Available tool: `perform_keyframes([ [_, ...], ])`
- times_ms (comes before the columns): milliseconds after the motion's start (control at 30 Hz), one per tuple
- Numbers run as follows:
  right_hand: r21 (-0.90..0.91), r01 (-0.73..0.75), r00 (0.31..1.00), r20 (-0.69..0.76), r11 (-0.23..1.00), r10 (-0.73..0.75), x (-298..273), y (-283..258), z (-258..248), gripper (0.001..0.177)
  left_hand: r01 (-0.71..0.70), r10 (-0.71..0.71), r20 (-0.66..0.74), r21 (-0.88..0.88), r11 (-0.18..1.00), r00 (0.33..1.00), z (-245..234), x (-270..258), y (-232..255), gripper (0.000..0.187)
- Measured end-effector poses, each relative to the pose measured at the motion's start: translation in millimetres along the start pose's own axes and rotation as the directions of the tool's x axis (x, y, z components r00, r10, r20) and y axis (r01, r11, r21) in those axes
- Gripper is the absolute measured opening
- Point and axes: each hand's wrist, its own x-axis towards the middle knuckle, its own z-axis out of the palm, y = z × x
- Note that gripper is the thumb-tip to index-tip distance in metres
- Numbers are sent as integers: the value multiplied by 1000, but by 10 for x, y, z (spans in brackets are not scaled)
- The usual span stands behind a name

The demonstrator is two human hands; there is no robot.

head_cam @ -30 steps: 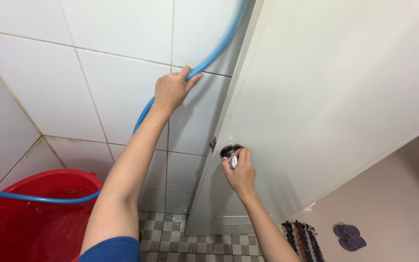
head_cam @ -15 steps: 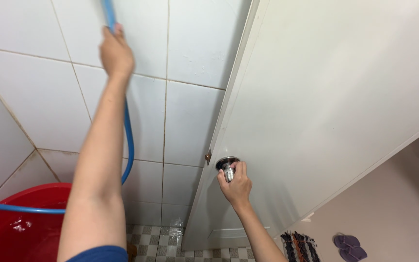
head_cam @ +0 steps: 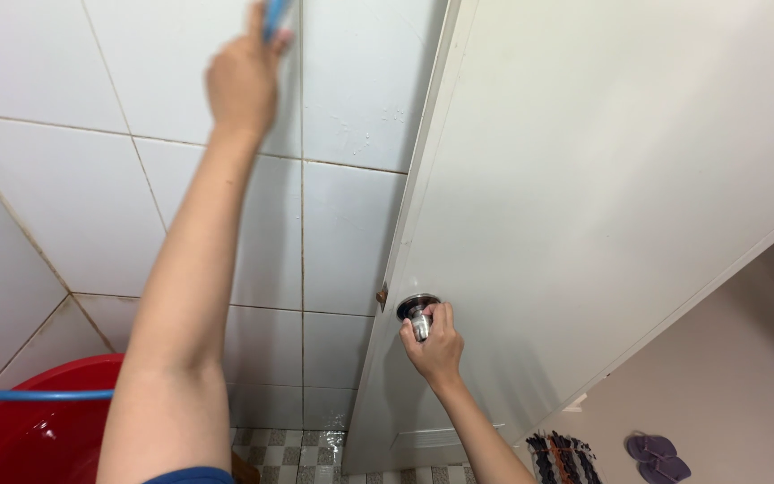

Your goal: Rinsing the bathroom walls and door using a water hose

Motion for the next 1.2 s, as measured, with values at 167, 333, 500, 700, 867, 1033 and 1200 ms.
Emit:
perform_keyframes([
  [167, 9, 1, 1000, 14, 1000, -1, 24, -19, -13, 36, -256, 234, 271, 46, 966, 934, 96, -339, 550, 43],
  [333, 14, 19, 1000, -4, 1000, -19, 23, 7, 7, 37, -241, 216, 260, 69, 968, 941, 12, -469, 508, 33],
  [500, 14, -2, 1000, 5, 1000, 2, 13, 9, 5, 37, 77, -64, 308, -29, 997, 949, -95, -458, -35, 32],
  [700, 3, -13, 1000, 10, 1000, 13, 3, 35, 31, 37, 420, -422, 165, 51, 906, 891, -65, -702, -1098, 34],
  [867, -12, -136, 991, 16, 991, 136, 8, -24, 53, 35, 334, -326, -89, 91, 938, 941, -258, -821, -1223, 29],
  [1033, -8, -148, 989, 2, 989, 148, 13, -53, 58, 34, 88, -83, -82, 56, 995, 993, -107, -809, -559, 35],
  [1200, -22, -126, 992, -24, 992, 125, 10, 22, 121, 36, -242, 248, -14, 165, 956, 969, 243, -1042, -1, 36],
])
